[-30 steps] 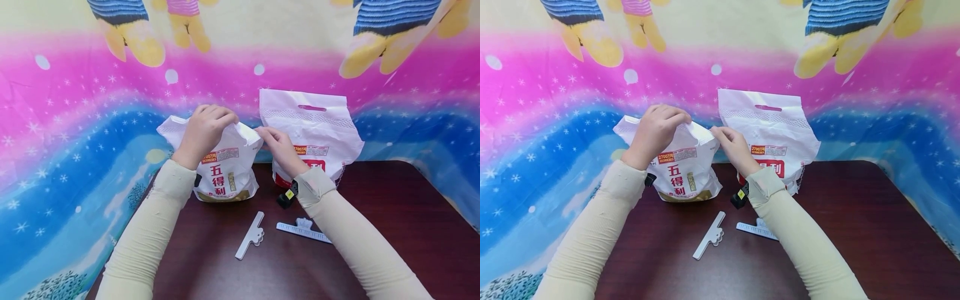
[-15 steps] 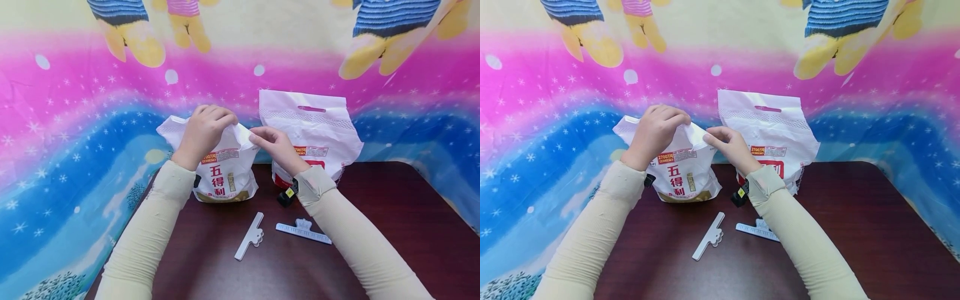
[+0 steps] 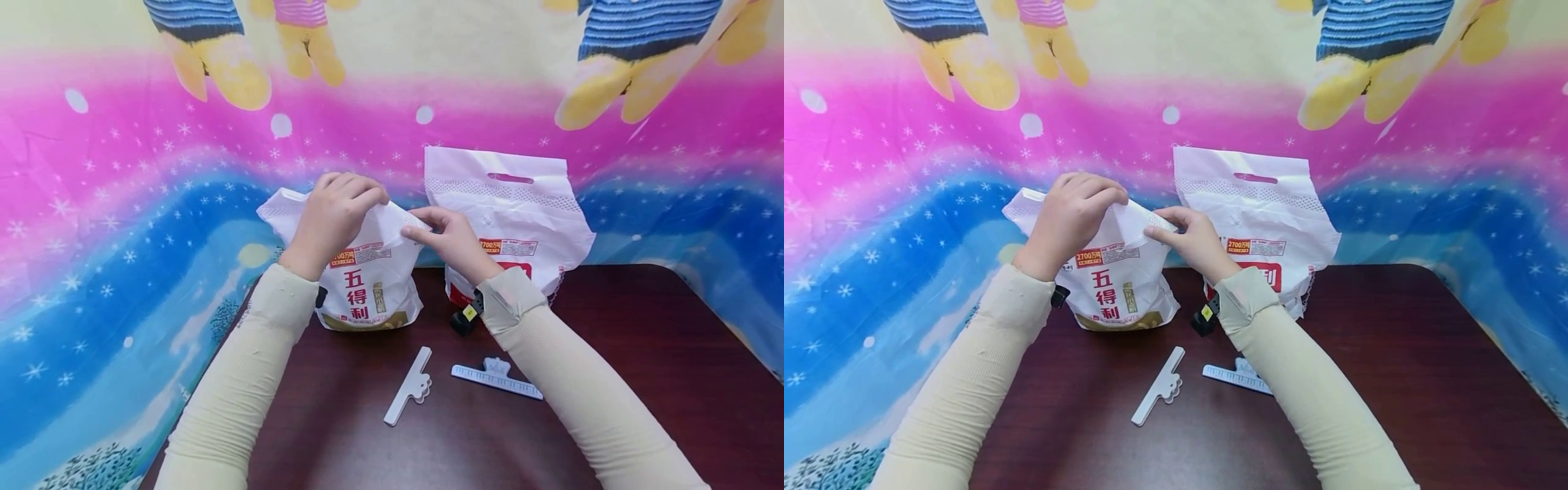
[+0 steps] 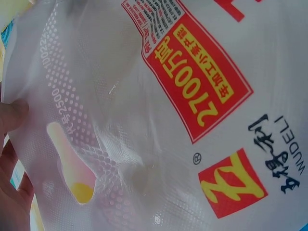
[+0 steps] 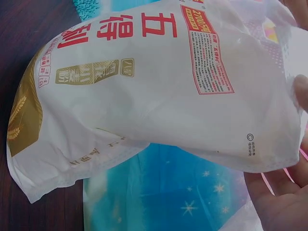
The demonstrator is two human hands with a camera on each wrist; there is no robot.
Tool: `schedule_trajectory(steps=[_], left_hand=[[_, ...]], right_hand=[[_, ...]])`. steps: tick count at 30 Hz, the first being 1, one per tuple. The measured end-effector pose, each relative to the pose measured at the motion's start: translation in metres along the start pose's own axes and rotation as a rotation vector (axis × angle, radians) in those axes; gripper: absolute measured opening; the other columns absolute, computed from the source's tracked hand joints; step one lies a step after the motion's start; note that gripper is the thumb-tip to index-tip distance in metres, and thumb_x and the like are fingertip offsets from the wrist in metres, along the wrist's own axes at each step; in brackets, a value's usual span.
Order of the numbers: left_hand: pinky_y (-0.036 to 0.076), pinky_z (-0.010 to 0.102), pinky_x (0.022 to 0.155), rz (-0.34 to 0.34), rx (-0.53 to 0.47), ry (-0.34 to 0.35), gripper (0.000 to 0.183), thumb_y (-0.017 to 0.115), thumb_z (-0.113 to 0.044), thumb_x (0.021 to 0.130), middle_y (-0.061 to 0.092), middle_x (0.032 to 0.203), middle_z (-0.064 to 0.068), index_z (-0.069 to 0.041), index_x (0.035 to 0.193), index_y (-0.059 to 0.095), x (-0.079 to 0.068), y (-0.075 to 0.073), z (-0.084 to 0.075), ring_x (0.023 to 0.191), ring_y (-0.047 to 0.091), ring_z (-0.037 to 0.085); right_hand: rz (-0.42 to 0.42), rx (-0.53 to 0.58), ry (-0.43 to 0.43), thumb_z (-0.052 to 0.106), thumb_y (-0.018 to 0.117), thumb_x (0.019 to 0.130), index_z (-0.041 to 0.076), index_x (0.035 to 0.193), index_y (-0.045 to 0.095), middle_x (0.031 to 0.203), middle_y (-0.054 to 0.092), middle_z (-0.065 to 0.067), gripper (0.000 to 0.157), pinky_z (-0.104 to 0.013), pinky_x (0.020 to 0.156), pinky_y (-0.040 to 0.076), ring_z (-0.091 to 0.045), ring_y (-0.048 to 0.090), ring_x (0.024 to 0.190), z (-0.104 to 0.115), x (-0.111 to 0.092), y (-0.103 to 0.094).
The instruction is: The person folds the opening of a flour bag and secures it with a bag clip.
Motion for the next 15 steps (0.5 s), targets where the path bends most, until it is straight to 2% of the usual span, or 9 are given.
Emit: schedule_trajectory(steps=[8, 15], left_hand=[[0.049, 0.046, 0.097, 0.008, 0.014, -0.015, 0.018, 0.072, -0.005, 0.093, 0.074, 0.111, 0.007, -0.011, 0.110, 0.076, -0.002, -0.002, 0.003, 0.108, 0.068, 0.026], [0.048, 0.048, 0.099, 0.075, 0.011, -0.055, 0.021, 0.069, -0.004, 0.094, 0.073, 0.112, 0.008, -0.011, 0.114, 0.073, -0.003, -0.002, 0.011, 0.109, 0.066, 0.027]], right_hand=[[-0.059, -0.056, -0.025, 0.024, 0.077, 0.092, 0.006, 0.122, 0.071, 0.116, 0.070, -0.009, 0.036, -0.039, 0.084, 0.059, -0.020, 0.069, 0.091, 0.003, 0.002, 0.002], [-0.087, -0.068, -0.051, 0.024, 0.079, 0.090, 0.006, 0.119, 0.072, 0.111, 0.071, -0.011, 0.035, -0.040, 0.079, 0.060, -0.026, 0.069, 0.089, 0.004, 0.003, 0.001]])
Point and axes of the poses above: each hand's wrist, its own x-axis towards the middle knuckle, its own y-axis out of the palm, z = x × y, the point moved 7 cm from there along x, towards the middle knuckle
